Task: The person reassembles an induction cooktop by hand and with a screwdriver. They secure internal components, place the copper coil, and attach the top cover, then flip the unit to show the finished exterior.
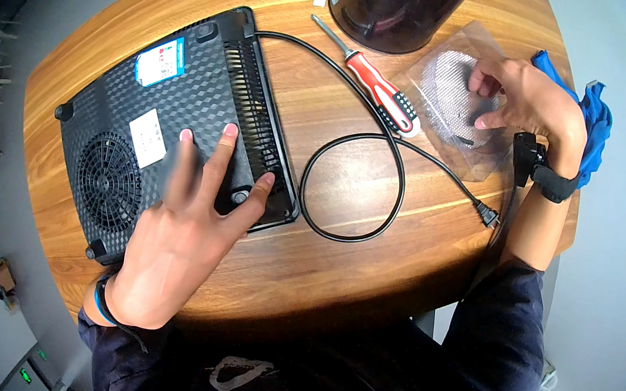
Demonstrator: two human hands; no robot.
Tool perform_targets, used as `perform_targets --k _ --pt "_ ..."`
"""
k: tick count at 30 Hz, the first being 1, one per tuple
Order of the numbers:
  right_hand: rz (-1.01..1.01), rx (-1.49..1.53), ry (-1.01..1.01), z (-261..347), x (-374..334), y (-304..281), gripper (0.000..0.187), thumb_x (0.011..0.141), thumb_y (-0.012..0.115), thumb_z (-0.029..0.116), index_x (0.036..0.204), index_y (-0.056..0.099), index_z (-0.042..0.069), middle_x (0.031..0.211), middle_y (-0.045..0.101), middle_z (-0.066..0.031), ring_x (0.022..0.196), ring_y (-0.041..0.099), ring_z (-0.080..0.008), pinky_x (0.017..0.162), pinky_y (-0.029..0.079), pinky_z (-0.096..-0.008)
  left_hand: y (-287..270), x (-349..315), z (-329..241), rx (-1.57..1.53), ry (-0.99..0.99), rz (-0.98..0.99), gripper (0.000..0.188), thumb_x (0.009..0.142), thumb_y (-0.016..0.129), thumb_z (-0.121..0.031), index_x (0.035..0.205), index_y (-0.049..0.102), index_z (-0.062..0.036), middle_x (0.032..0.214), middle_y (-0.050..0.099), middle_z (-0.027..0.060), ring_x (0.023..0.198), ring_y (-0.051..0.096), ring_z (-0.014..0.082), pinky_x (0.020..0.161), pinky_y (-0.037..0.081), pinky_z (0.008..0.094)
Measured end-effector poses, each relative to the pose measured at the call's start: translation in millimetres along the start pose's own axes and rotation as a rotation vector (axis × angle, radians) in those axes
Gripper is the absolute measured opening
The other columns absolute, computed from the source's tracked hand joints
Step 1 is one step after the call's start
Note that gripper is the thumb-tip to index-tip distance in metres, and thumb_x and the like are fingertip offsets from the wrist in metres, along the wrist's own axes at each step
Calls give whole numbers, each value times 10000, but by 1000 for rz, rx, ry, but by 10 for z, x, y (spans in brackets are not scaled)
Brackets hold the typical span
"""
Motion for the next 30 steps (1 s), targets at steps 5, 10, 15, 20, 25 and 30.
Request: perform_targets --k 5,10,15,20,25,30 --pt "150 -26 106 181 20 74 434 675 1056 166 963 756 40 854 783 -101 816 754 -301 744 581 -418 -16 21 1 4 4 24 633 953 654 19 1484 713 -319 1709 484 249 1426 589 611 734 736 421" --pt "73 2 43 147 126 168 340 770 1005 170 952 750 38 844 781 -115 802 750 -310 727 572 -411 -18 24 -7 19 8 21 615 981 649 12 1500 702 -315 1722 481 247 1401 628 608 744 737 430" --pt "-62 -101 -59 123 87 95 235 920 898 161 984 721 22 854 748 -186 805 725 -375 746 576 -447 -30 33 -5 21 5 26 615 996 644 6 1518 686 -317 1732 474 245 1391 644 605 762 739 442" --pt "-250 -168 -76 8 54 119 196 989 825 148 1053 695 16 874 742 -222 812 712 -406 770 577 -458 -25 35 -7 28 6 35 629 998 639 18 1524 680 -324 1740 469 236 1399 641 600 762 740 440" --pt "-277 5 -143 118 33 45 198 1019 818 150 1067 689 10 890 721 -173 822 696 -363 777 568 -434 -15 31 -2 42 4 36 628 1001 642 21 1521 682 -329 1745 465 228 1407 639 594 765 741 429" --pt "-116 129 -324 503 2 -97 192 1009 818 132 1080 692 7 914 708 -127 844 687 -320 789 568 -411 -5 29 -3 40 1 33 631 999 646 22 1521 681 -332 1747 464 224 1407 642 589 765 741 427"
Point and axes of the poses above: each hand's wrist, its own x-axis towards the middle knuckle, its own y-axis out of the palm, z = x × y, the point moved 4 cm from there along x, towards the middle knuckle
